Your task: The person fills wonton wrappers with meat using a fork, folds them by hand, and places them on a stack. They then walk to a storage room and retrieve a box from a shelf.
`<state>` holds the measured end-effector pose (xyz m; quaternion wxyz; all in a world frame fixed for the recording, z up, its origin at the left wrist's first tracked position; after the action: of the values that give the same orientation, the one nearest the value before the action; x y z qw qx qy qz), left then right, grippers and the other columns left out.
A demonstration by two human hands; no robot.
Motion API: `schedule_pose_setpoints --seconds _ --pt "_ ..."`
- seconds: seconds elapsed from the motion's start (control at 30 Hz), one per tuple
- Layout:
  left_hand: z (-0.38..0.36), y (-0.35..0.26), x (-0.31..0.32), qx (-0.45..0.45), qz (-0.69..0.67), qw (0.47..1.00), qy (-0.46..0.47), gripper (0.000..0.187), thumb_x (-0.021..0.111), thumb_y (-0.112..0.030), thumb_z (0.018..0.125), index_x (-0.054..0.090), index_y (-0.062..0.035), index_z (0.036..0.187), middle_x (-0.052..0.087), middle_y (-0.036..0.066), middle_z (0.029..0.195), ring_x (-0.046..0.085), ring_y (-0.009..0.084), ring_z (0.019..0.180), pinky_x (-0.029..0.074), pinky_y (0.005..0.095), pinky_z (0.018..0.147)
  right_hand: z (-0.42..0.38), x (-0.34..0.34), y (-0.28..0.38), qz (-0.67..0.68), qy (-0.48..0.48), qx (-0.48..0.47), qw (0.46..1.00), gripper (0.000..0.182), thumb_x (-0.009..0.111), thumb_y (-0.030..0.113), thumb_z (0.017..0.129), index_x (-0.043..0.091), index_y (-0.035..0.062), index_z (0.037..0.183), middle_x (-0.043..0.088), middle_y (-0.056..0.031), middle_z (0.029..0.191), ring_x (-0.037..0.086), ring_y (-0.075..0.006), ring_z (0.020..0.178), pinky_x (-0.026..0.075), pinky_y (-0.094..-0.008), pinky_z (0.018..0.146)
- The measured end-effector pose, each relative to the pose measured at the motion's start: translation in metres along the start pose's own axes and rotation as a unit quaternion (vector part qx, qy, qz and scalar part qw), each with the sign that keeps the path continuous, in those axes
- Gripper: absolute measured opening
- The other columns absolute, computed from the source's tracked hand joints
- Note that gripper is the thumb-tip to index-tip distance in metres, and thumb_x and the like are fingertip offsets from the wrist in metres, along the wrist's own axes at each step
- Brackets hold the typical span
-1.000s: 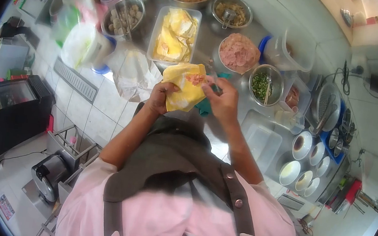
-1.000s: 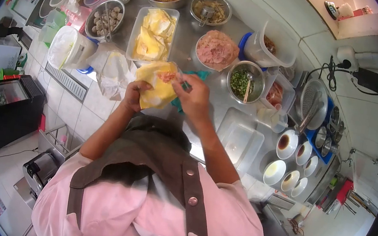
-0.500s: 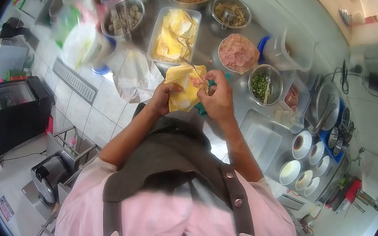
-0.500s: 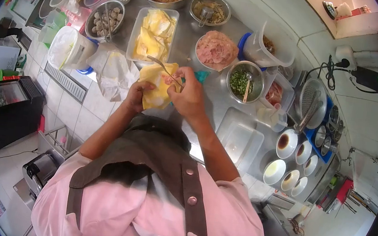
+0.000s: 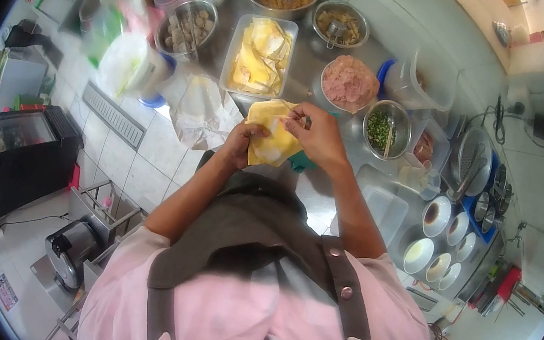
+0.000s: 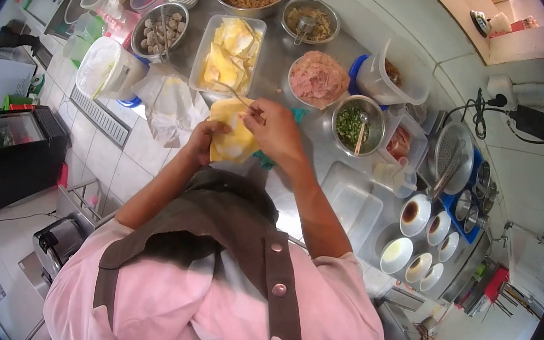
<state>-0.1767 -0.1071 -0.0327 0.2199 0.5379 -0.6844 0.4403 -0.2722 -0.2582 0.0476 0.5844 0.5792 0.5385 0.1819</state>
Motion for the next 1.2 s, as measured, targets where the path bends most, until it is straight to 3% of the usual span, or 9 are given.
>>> schedule_pose_setpoints --seconds 0.2,0.3,0.53,0.6,0.63,0.7,0.93,1.0,1.2 --pt "0.0 -0.001 0.001 0.018 -0.005 0.999 0.036 0.059 0.058 -0.01 0.08 0.042 -0.0006 0.136 0.058 0.016 0.123 0.062 0.0309 0.108 0.053 0.0439 0.091 0.023 0.015 -0.041 0.145 -0.094 -0.01 0.985 0.017 0.07 0.01 0.084 0.061 -0.0028 0.091 0.066 -0.0092 0.079 0.063 -0.015 0.075 0.049 -0.0303 0.069" --pt "-0.001 -0.004 0.007 0.019 -0.003 0.998 0.06 0.06 0.061 -0.012 0.082 0.04 -0.0002 0.137 0.057 0.016 0.125 0.061 0.0316 0.11 0.052 0.0449 0.094 0.019 0.01 -0.035 0.174 -0.066 0.064 0.98 0.019 0.071 0.012 0.086 0.06 -0.0019 0.092 0.067 -0.0084 0.086 0.061 -0.013 0.075 0.049 -0.0282 0.07" --pt "-0.002 -0.006 -0.007 0.008 -0.068 0.997 0.032 0.055 0.06 -0.009 0.084 0.042 0.0009 0.135 0.059 0.018 0.124 0.061 0.0334 0.112 0.051 0.0464 0.094 0.012 0.002 -0.041 0.246 -0.075 0.045 0.965 0.021 0.067 0.019 0.091 0.062 -0.0009 0.096 0.066 -0.0072 0.098 0.059 -0.0102 0.08 0.047 -0.0248 0.072" --pt "-0.005 -0.011 -0.009 0.024 -0.106 0.993 0.052 0.056 0.059 -0.008 0.084 0.04 0.0012 0.136 0.057 0.019 0.127 0.06 0.0354 0.113 0.049 0.0485 0.097 0.006 -0.004 -0.048 0.277 -0.078 -0.004 0.958 0.036 0.062 0.027 0.094 0.063 -0.0014 0.116 0.059 -0.0004 0.083 0.047 -0.0043 0.063 0.038 -0.0208 0.054" --pt "-0.005 -0.012 -0.011 0.025 -0.106 0.993 0.051 0.056 0.059 -0.008 0.084 0.04 0.0012 0.136 0.057 0.019 0.127 0.06 0.0354 0.113 0.049 0.0485 0.097 0.001 -0.005 -0.049 0.277 -0.077 -0.005 0.958 0.036 0.062 0.027 0.094 0.063 -0.0014 0.116 0.059 -0.0004 0.083 0.047 -0.0043 0.063 0.038 -0.0208 0.054" --pt "-0.006 -0.017 -0.016 0.033 -0.12 0.99 0.072 0.057 0.057 -0.007 0.083 0.04 0.0013 0.137 0.056 0.02 0.129 0.059 0.036 0.115 0.046 0.0501 0.1 -0.011 -0.008 -0.042 0.145 -0.108 -0.08 0.98 0.024 0.061 0.016 0.094 0.065 -0.0021 0.11 0.065 -0.0076 0.089 0.055 -0.0125 0.074 0.045 -0.0259 0.068" --pt "-0.004 -0.019 -0.016 0.042 -0.134 0.987 0.08 0.06 0.057 -0.007 0.082 0.038 0.0013 0.138 0.053 0.021 0.131 0.057 0.0387 0.117 0.045 0.0528 0.101 -0.029 -0.011 -0.029 0.094 -0.091 -0.089 0.987 0.021 0.061 0.011 0.092 0.066 -0.0029 0.107 0.062 -0.0101 0.083 0.056 -0.0155 0.069 0.045 -0.0273 0.063" --pt "-0.004 -0.019 -0.014 0.035 -0.135 0.986 0.089 0.06 0.056 -0.006 0.082 0.037 0.0014 0.139 0.053 0.022 0.132 0.056 0.039 0.118 0.045 0.0532 0.101 -0.027 -0.012 -0.026 0.029 -0.125 -0.163 0.978 0.02 0.061 0.005 0.089 0.066 -0.0019 0.107 0.062 -0.0118 0.084 0.059 -0.0206 0.069 0.046 -0.0291 0.062" --pt "0.009 -0.02 0.014 0.038 -0.159 0.979 0.125 0.06 0.056 -0.006 0.081 0.038 0.0012 0.138 0.054 0.021 0.131 0.056 0.0378 0.117 0.045 0.0522 0.102 -0.033 -0.026 -0.023 -0.051 -0.194 -0.202 0.959 0.028 0.06 -0.004 0.081 0.067 0.0013 0.108 0.063 -0.0138 0.09 0.063 -0.0298 0.077 0.05 -0.0351 0.069"
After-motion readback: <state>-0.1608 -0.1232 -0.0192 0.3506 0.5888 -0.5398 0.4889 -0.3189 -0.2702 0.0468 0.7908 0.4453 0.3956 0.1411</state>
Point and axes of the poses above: each hand's wrist, its own z-axis towards the middle knuckle, its own x-axis out of the palm, y = z × x, the point moved 2 cm from there along z, towards the middle knuckle
